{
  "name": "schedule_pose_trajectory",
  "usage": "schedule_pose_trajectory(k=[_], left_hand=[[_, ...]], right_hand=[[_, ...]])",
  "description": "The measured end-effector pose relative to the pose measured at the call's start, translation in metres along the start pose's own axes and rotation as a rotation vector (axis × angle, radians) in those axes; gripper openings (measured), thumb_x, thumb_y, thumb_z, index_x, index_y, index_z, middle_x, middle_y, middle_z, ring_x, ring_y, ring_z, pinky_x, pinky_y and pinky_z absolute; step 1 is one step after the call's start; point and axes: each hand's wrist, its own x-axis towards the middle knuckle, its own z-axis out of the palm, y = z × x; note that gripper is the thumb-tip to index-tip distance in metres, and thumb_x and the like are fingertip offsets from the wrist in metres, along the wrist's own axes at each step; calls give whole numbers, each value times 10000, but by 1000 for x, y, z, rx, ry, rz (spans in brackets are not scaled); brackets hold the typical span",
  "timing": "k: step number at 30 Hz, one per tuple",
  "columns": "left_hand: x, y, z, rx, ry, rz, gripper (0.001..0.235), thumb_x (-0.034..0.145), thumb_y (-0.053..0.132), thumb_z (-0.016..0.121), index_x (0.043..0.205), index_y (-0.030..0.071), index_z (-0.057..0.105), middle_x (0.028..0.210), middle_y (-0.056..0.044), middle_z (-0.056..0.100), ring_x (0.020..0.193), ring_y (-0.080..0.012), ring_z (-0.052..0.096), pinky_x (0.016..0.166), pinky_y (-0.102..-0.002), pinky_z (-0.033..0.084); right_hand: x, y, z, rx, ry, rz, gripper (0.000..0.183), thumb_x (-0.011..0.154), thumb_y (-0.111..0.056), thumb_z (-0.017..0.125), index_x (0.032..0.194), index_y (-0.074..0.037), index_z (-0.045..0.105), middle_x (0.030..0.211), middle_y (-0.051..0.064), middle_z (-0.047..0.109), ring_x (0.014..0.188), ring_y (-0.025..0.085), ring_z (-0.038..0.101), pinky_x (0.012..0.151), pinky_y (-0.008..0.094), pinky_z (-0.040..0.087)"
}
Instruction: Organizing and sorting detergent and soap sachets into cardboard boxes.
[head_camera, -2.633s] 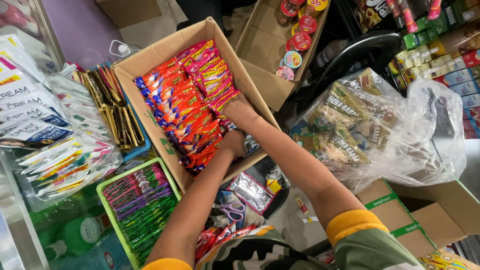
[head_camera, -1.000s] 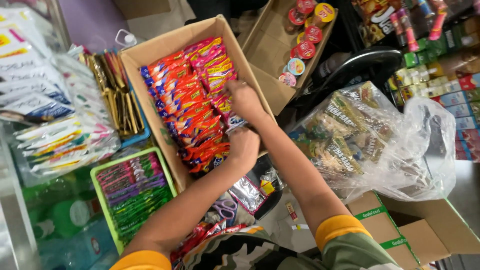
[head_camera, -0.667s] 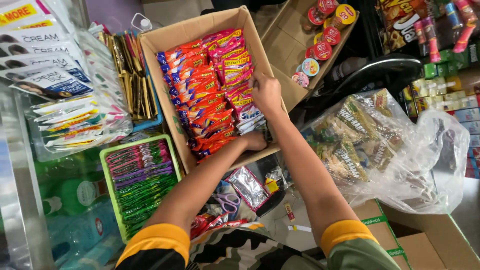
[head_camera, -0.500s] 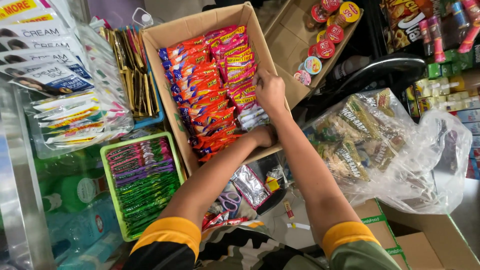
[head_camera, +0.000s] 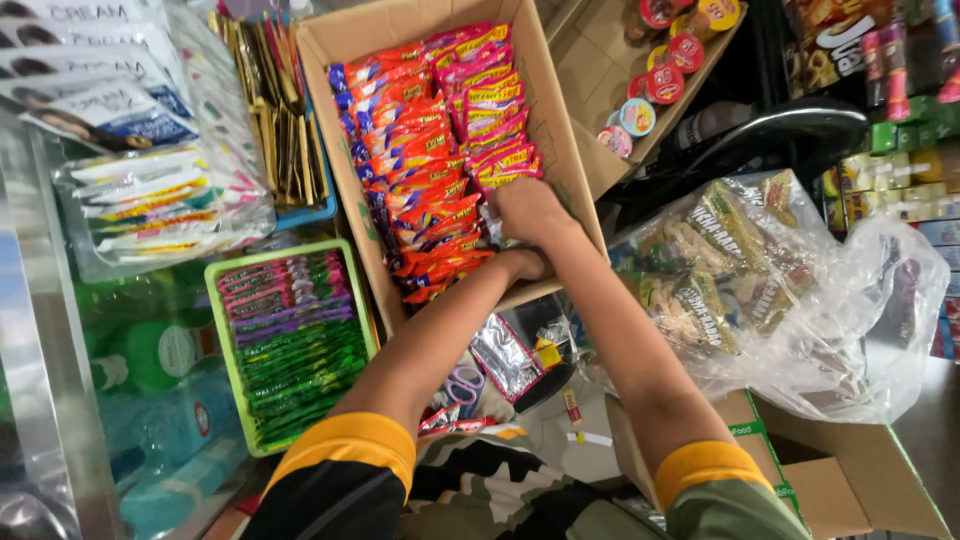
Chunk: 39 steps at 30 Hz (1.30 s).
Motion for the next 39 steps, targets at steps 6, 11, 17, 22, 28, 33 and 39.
schedule_pose_trajectory(k=[6,11,17,22,28,33,39], left_hand=[[4,5,-13,-43,37,47,463,893,278,610,1321,116,680,1405,-169,632,1301,-304,604,1061,-437,482],[-1,0,-11,-96,62,58,488,888,298,618,1341,121,665,1430,-166,611,1337,-297,573,1090,-427,459],[23,-15,4,-172,106,79,520,882,322,628,1364,127,647,1460,-163,586,1380,-288,535,1125,-416,431],[51,-57,61,-250,140,72,548,877,342,636,1383,132,631,1484,-161,565,1417,-281,504,1154,-406,408],[-29,6,-16,-5,53,-83,345,897,222,635,1196,80,734,1308,-187,661,1216,-339,642,1014,-462,512],[-111,9,-88,139,393,-245,226,849,78,632,1021,16,764,1059,-239,730,1008,-392,722,858,-516,583],[-98,-35,-91,232,727,-247,167,775,2,666,913,-14,759,951,-240,721,938,-411,700,793,-498,591]], right_hand=[[-10,-13,-14,-318,93,24,262,650,-88,753,908,-131,756,886,99,752,897,293,732,850,448,533],[-17,-19,-26,-221,17,22,462,550,-267,858,967,-109,737,946,97,748,930,315,717,955,532,443],[-16,10,12,-377,164,36,176,704,-132,715,873,-126,761,847,89,757,829,281,744,848,468,516],[-4,21,30,-382,115,118,75,753,-131,687,752,-140,761,774,113,746,786,292,748,707,445,569],[-11,28,26,-224,180,120,89,783,-101,677,809,-108,762,795,163,731,789,351,728,668,482,567],[-37,-2,-22,88,415,49,167,791,-47,672,948,-70,724,883,188,714,853,400,691,744,506,540],[-33,-7,-14,46,579,88,203,824,17,653,999,-72,707,983,154,693,931,376,669,817,474,537]])
